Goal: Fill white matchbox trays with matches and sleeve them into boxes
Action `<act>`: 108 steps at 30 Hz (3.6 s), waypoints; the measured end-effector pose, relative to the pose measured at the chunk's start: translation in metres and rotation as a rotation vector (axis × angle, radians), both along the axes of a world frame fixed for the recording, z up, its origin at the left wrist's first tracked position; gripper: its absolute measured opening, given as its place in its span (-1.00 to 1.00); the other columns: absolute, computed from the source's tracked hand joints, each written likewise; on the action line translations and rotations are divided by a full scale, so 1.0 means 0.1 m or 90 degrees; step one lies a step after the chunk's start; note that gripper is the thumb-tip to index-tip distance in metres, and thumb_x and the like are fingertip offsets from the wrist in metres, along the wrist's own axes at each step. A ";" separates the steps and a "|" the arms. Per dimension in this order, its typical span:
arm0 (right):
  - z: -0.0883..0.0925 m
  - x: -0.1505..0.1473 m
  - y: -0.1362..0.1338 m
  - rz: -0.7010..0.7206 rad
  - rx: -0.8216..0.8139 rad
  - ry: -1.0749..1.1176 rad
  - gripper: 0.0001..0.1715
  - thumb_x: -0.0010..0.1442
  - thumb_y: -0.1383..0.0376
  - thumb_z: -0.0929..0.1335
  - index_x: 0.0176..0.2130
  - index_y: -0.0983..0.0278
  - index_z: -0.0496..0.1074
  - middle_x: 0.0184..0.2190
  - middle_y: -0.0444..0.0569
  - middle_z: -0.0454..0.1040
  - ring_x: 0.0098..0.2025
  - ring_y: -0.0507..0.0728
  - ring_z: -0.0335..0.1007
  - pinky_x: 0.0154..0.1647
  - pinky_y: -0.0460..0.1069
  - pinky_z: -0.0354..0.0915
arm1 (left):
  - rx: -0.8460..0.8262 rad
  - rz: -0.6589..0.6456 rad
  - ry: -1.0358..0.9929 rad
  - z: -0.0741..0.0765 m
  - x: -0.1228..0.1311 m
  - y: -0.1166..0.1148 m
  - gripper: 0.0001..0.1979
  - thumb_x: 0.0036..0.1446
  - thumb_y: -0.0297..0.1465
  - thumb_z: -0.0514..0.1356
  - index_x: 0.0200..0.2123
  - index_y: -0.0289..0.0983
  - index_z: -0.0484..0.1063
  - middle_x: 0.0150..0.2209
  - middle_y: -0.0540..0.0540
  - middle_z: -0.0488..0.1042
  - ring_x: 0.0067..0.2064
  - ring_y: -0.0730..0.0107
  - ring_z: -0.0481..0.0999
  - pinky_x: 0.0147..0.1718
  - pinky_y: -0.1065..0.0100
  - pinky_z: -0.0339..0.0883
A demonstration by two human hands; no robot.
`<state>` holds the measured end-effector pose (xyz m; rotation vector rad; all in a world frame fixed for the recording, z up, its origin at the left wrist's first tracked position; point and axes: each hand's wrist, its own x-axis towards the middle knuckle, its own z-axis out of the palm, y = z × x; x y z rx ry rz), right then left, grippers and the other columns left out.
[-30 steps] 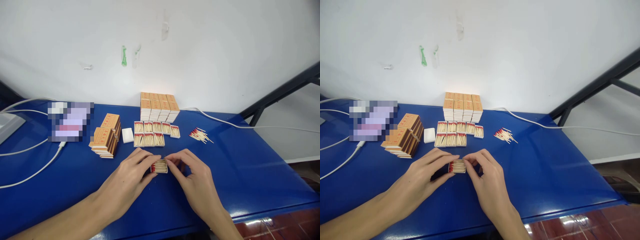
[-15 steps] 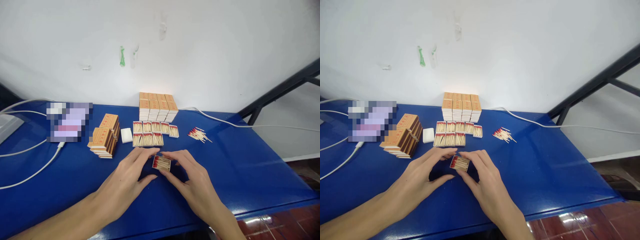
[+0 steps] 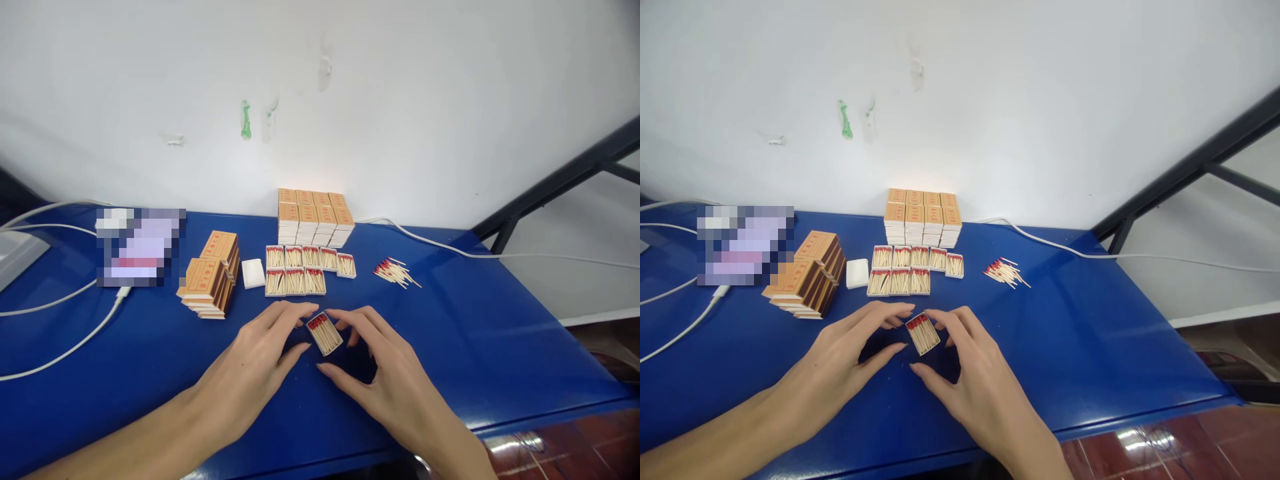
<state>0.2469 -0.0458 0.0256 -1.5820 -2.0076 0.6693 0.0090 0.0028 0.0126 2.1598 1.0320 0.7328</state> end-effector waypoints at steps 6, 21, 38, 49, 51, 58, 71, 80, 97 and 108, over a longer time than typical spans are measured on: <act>0.05 0.10 0.04 0.010 -0.081 0.013 -0.57 0.47 0.18 0.49 0.25 -0.09 0.43 0.00 -0.12 0.45 -0.03 0.14 0.47 -0.01 0.07 0.47 | 0.018 -0.044 -0.011 0.03 0.01 -0.01 -0.45 0.44 -0.60 0.28 0.33 0.03 0.36 0.15 0.03 0.61 0.11 0.34 0.70 0.10 0.26 0.65; -0.04 0.39 0.65 -0.050 0.045 -0.034 -0.59 0.43 0.21 0.49 0.21 0.12 0.47 -0.11 -0.04 0.55 -0.15 0.20 0.50 -0.08 0.13 0.48 | 0.294 0.063 0.021 0.05 0.01 0.06 -0.77 0.52 -0.54 0.19 0.15 -0.25 0.50 0.07 -0.18 0.59 0.07 0.14 0.65 0.10 0.06 0.62; -0.13 0.30 0.72 -0.056 0.050 0.013 -0.47 0.46 0.25 0.44 0.34 0.09 0.36 0.01 0.00 0.52 -0.11 0.20 0.45 -0.05 0.12 0.48 | 0.330 0.120 0.168 0.03 -0.01 0.14 -0.88 0.51 -0.54 0.15 -0.06 -0.28 0.48 -0.08 -0.20 0.58 -0.05 0.05 0.63 -0.02 -0.06 0.63; -0.12 0.35 0.70 -0.071 0.076 -0.020 -0.42 0.46 0.16 0.45 0.37 0.11 0.35 0.01 0.03 0.55 -0.04 0.23 0.50 -0.05 0.13 0.47 | 0.475 0.192 0.258 0.15 -0.05 0.06 -0.85 0.48 -0.47 0.25 0.07 -0.29 0.53 0.03 -0.23 0.70 -0.13 0.00 0.75 -0.20 0.03 0.65; -0.11 0.37 0.69 -0.085 0.091 -0.010 -0.43 0.45 0.12 0.45 0.35 0.14 0.36 -0.01 0.03 0.57 -0.06 0.23 0.51 -0.06 0.14 0.47 | 0.500 0.229 0.322 0.17 -0.05 0.04 -0.74 0.50 -0.44 0.22 0.18 -0.35 0.51 0.16 -0.30 0.69 -0.30 0.08 0.76 -0.46 0.11 0.60; -0.09 0.36 0.68 -0.142 0.113 0.035 -0.57 0.49 0.10 0.41 0.25 0.15 0.44 -0.18 -0.05 0.61 -0.21 0.19 0.51 -0.09 0.11 0.45 | 0.456 0.259 0.528 0.11 -0.05 0.02 -0.62 0.49 -0.49 0.07 0.22 -0.46 0.56 0.21 -0.49 0.64 -0.57 0.16 0.64 -0.72 0.19 0.42; -0.11 0.38 0.68 -0.179 0.151 0.038 -0.68 0.49 0.11 0.38 0.14 0.17 0.52 -0.29 -0.11 0.57 -0.29 0.15 0.47 -0.17 0.06 0.40 | 0.440 0.203 0.412 0.11 -0.01 -0.10 -0.69 0.41 -0.64 0.02 -0.28 -0.26 0.48 -0.46 -0.06 0.44 -0.67 0.19 0.46 -0.76 0.24 0.20; -0.13 0.40 0.69 -0.249 0.174 0.019 -0.69 0.49 0.10 0.36 0.10 0.16 0.56 -0.30 -0.08 0.60 -0.28 0.18 0.52 -0.18 0.07 0.42 | 0.365 0.010 0.212 0.10 0.05 -0.17 -0.80 0.43 -0.55 0.09 0.04 -0.20 0.35 -0.04 -0.13 0.60 -0.40 0.26 0.67 -0.53 0.23 0.50; -0.07 1.38 0.99 -0.234 0.025 -0.092 -0.03 0.11 -0.32 0.56 0.26 0.20 0.58 0.09 0.15 0.42 -0.13 0.26 0.50 0.09 0.26 0.48 | 0.303 -0.084 0.300 0.09 0.00 -0.07 -0.44 0.23 -0.67 0.07 0.28 -0.31 0.37 0.15 -0.32 0.52 -0.28 0.13 0.71 -0.54 0.14 0.59; -0.11 1.03 0.78 -0.147 0.011 -0.053 -0.55 0.45 -0.11 0.42 0.12 0.08 0.61 -0.01 0.03 0.48 -0.17 0.20 0.45 -0.06 0.14 0.44 | 0.238 -0.070 0.309 0.14 0.02 -0.04 -0.64 0.44 -0.50 0.14 0.24 -0.19 0.35 0.11 -0.18 0.48 -0.31 0.16 0.67 -0.54 0.14 0.53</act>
